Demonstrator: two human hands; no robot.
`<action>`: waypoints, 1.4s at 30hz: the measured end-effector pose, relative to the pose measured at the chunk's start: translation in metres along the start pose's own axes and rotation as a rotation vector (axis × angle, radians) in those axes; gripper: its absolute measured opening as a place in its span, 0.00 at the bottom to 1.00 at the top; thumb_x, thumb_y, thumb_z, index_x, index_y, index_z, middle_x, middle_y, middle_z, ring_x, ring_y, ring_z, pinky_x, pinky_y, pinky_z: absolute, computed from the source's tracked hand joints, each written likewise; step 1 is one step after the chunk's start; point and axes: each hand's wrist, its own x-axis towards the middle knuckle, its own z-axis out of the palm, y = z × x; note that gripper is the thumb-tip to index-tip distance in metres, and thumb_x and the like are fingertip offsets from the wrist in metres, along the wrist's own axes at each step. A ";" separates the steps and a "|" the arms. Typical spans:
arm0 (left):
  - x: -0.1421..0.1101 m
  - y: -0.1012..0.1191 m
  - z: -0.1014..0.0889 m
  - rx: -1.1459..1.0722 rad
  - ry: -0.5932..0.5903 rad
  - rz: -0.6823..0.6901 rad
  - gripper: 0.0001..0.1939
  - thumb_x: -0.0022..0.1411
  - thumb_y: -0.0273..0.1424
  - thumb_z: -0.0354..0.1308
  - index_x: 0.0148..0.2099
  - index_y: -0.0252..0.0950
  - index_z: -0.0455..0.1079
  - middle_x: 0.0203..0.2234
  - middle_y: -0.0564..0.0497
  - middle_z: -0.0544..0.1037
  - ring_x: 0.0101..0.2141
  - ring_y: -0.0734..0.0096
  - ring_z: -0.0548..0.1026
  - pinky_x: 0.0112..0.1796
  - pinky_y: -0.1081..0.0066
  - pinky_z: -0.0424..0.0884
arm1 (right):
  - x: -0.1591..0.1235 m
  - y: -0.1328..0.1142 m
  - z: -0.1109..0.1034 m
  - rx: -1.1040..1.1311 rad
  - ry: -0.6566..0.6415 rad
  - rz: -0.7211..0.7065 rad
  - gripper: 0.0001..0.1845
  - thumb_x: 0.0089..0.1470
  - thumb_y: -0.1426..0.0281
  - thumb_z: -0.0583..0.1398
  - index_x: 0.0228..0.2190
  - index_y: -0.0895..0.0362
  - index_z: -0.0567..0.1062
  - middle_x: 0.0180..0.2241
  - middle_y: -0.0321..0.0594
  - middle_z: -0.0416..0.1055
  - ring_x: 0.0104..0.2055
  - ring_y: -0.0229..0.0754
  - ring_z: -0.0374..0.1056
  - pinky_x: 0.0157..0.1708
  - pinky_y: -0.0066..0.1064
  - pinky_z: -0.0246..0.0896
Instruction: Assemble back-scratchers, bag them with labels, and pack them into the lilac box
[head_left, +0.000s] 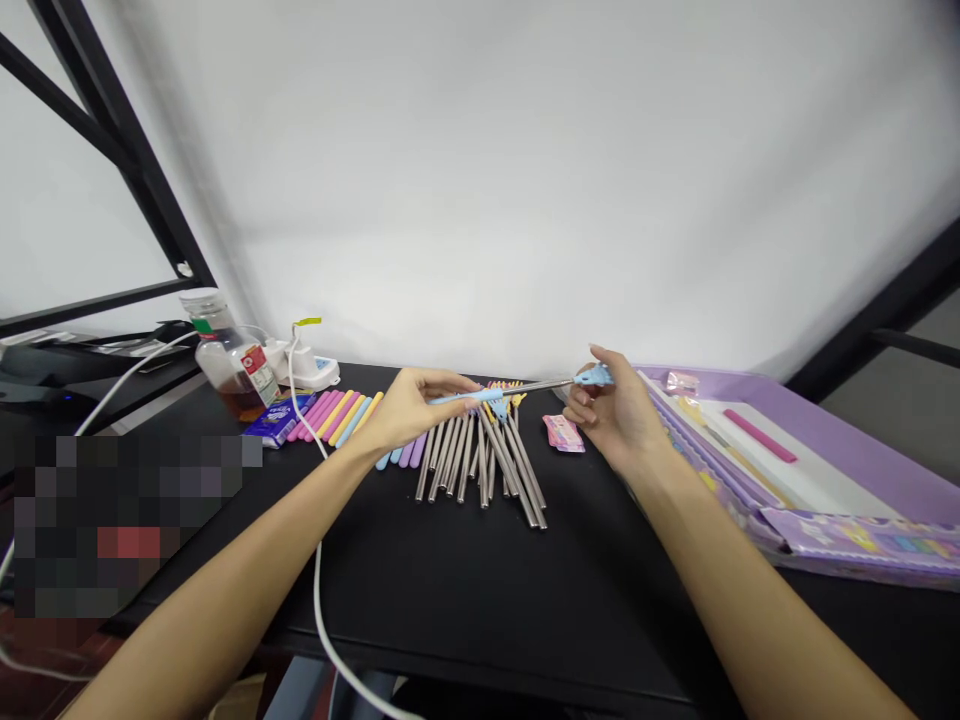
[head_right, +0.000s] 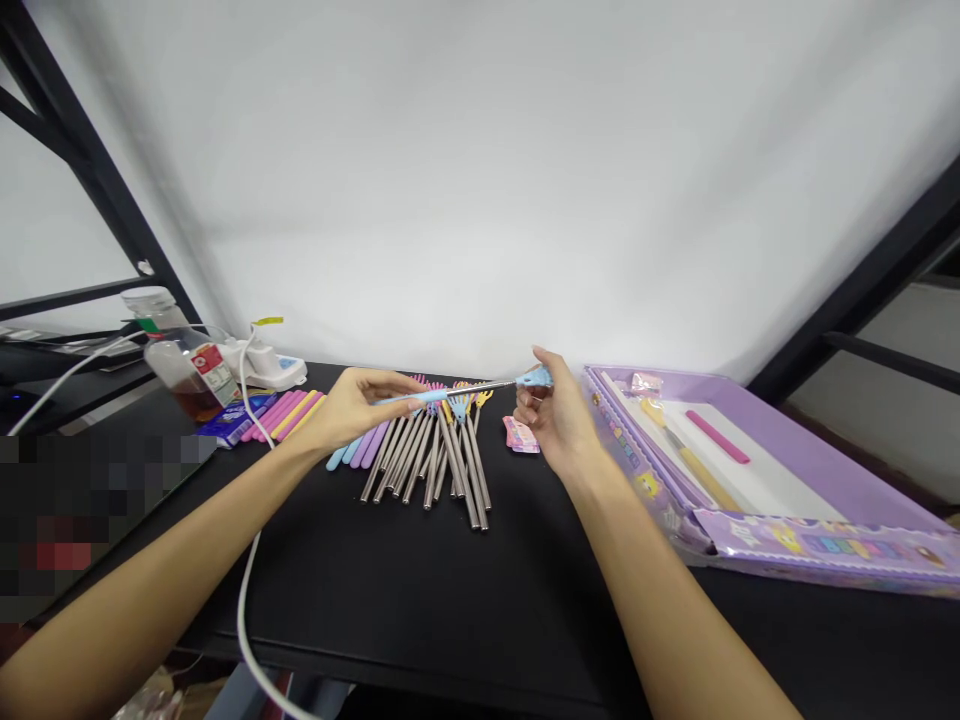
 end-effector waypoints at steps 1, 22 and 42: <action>0.001 0.000 -0.003 0.010 0.033 0.009 0.17 0.54 0.41 0.69 0.42 0.34 0.81 0.39 0.44 0.84 0.42 0.59 0.81 0.47 0.61 0.77 | 0.001 0.000 -0.001 0.006 -0.002 -0.006 0.18 0.51 0.61 0.65 0.20 0.54 0.64 0.14 0.29 0.56 0.15 0.29 0.45 0.14 0.25 0.46; 0.003 0.005 -0.012 -0.635 -0.109 -0.271 0.41 0.65 0.61 0.40 0.40 0.31 0.80 0.34 0.39 0.82 0.40 0.57 0.78 0.44 0.61 0.73 | 0.010 0.023 -0.011 -0.573 0.042 -0.339 0.22 0.42 0.66 0.64 0.14 0.53 0.54 0.18 0.28 0.44 0.20 0.31 0.43 0.18 0.26 0.40; 0.003 0.001 0.003 -0.765 0.369 -0.245 0.30 0.67 0.47 0.46 0.26 0.30 0.77 0.15 0.49 0.68 0.20 0.73 0.68 0.20 0.76 0.63 | 0.009 0.047 -0.009 -0.667 0.161 -0.516 0.18 0.46 0.68 0.59 0.17 0.53 0.53 0.19 0.28 0.42 0.23 0.33 0.43 0.22 0.27 0.43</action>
